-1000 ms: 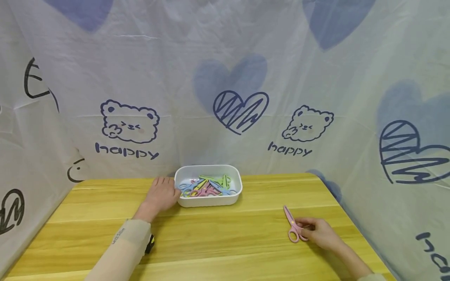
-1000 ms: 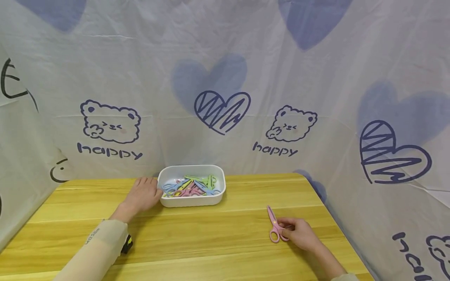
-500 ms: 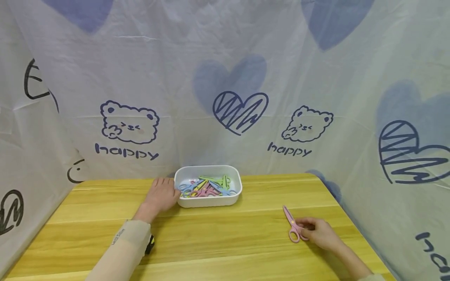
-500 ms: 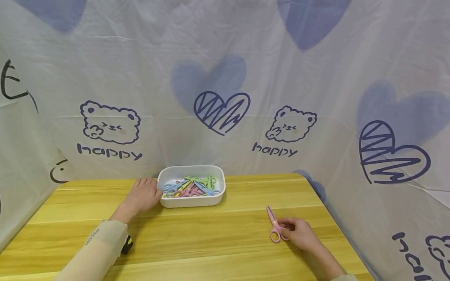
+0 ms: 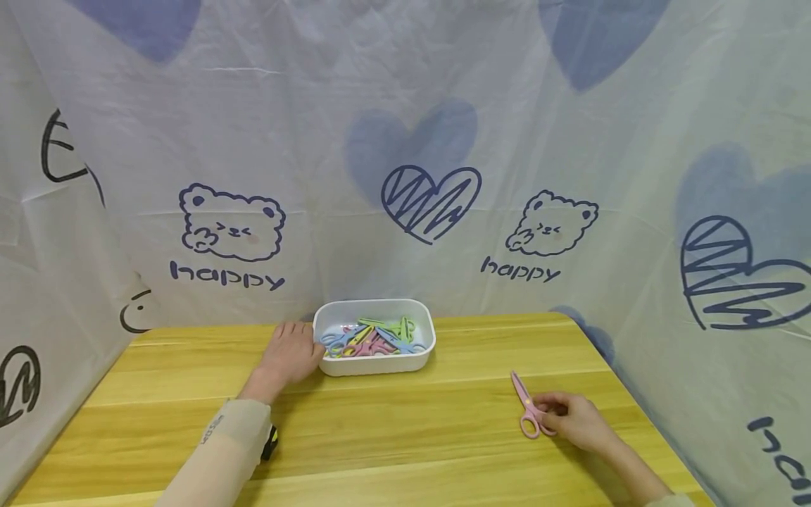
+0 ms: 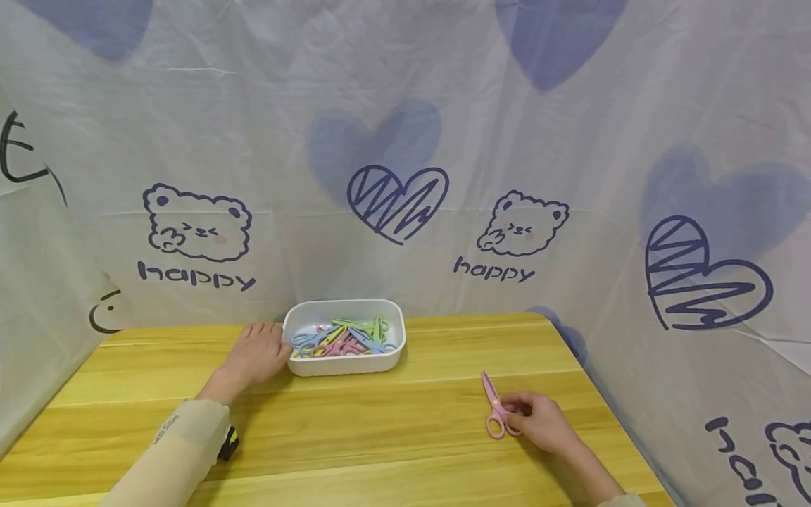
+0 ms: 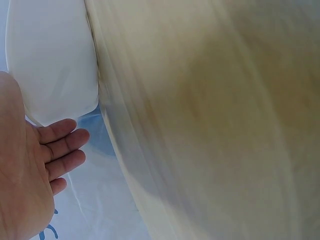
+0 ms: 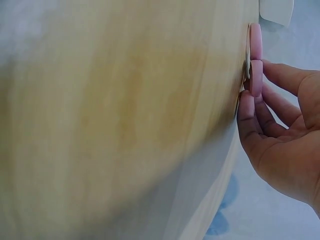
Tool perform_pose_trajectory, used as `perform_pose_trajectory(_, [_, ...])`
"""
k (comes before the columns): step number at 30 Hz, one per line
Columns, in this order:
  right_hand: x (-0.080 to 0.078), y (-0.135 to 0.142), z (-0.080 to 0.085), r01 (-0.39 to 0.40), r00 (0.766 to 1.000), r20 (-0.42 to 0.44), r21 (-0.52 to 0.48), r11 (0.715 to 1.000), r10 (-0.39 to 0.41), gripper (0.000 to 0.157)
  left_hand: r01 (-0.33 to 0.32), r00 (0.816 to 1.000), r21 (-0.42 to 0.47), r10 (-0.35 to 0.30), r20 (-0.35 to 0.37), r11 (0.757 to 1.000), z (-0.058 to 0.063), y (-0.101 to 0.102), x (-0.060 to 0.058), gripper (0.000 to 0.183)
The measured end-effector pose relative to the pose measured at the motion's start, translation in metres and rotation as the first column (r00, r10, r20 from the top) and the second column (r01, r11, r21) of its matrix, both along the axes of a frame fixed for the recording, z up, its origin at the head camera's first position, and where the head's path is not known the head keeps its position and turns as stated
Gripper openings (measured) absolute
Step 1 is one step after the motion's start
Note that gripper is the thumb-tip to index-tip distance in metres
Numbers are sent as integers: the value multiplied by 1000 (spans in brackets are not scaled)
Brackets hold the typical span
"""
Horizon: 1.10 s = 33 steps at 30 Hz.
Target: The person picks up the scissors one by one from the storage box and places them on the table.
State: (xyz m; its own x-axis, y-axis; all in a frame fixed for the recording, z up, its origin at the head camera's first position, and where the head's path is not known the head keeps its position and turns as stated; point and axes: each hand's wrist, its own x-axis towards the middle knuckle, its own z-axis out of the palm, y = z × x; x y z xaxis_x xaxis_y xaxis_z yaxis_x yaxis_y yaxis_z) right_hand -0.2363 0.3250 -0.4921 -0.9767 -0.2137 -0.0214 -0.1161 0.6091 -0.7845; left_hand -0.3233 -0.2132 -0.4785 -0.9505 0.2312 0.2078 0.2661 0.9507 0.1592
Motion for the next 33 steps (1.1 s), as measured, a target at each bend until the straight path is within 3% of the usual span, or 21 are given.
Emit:
perform_pose_trajectory(21, [2,0,0,-33,999,-27,26,999,33,38,-3,1000,10,3,-7,1000,-1,0,0,51])
perform_pose_trajectory(33, [3,0,3,3,1000,-10,24,1000,-2,41,-8,999,-6,7,-33,1000,1,1,1,42])
